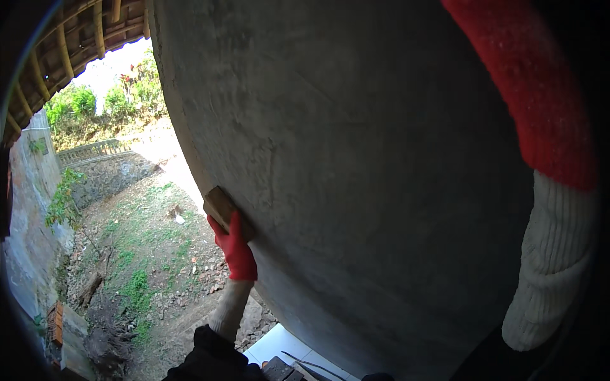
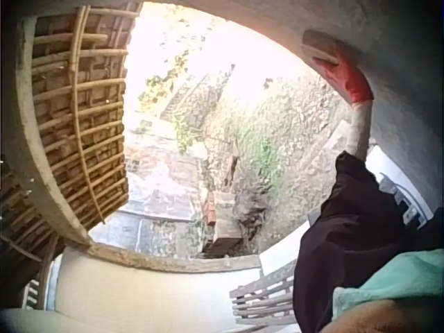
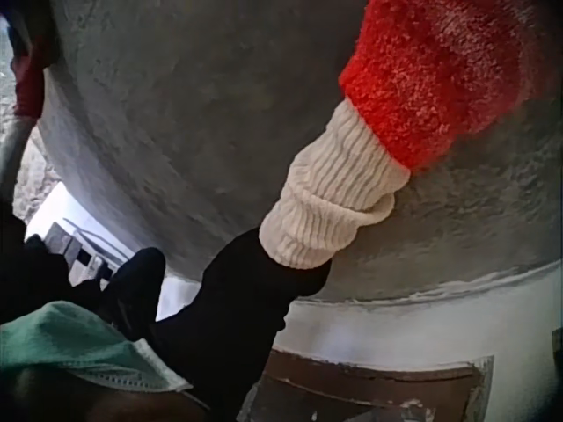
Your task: The person sands a circular concrete wall section using a sanding block held in their right hand, while stabilizing themselves with their left hand.
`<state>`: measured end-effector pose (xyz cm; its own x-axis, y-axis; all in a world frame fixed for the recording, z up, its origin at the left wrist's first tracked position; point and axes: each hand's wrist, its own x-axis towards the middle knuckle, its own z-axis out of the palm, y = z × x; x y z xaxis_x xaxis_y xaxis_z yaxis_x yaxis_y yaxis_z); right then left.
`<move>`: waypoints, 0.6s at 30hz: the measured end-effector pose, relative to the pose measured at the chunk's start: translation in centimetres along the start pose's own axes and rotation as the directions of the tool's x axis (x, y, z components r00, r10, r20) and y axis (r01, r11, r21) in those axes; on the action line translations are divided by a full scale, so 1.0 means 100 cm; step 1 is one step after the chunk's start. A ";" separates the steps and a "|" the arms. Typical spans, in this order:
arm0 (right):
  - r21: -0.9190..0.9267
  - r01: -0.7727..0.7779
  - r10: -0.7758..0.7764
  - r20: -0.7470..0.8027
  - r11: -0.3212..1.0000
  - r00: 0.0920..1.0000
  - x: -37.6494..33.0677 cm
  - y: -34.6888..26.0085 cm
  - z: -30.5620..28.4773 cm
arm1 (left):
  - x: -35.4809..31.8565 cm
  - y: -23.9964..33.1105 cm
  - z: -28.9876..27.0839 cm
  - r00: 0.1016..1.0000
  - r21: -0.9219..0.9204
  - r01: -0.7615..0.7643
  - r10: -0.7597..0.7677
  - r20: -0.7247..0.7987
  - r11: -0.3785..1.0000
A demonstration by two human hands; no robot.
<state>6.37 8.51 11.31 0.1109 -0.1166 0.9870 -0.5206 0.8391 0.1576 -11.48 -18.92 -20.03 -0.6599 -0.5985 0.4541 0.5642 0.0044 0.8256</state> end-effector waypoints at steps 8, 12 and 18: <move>0.241 0.161 -0.193 0.115 0.957 0.974 -0.040 -0.013 0.047 | -0.066 0.030 -0.006 0.430 0.105 -0.887 0.717 0.549 0.451; 0.304 0.358 -0.428 0.209 0.883 0.879 -0.051 -0.010 0.055 | -0.023 0.032 0.008 0.899 0.283 -0.424 0.364 0.242 0.860; 0.232 0.376 -0.439 0.375 0.897 0.817 -0.057 -0.015 0.045 | -0.058 0.047 0.016 0.887 0.321 -0.458 0.403 0.226 0.829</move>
<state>2.69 5.48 5.62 0.0019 -0.6627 0.7489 -0.6220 0.5856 0.5198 -5.80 -14.13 -18.27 -0.4706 -0.3478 0.8109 0.6104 0.5353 0.5838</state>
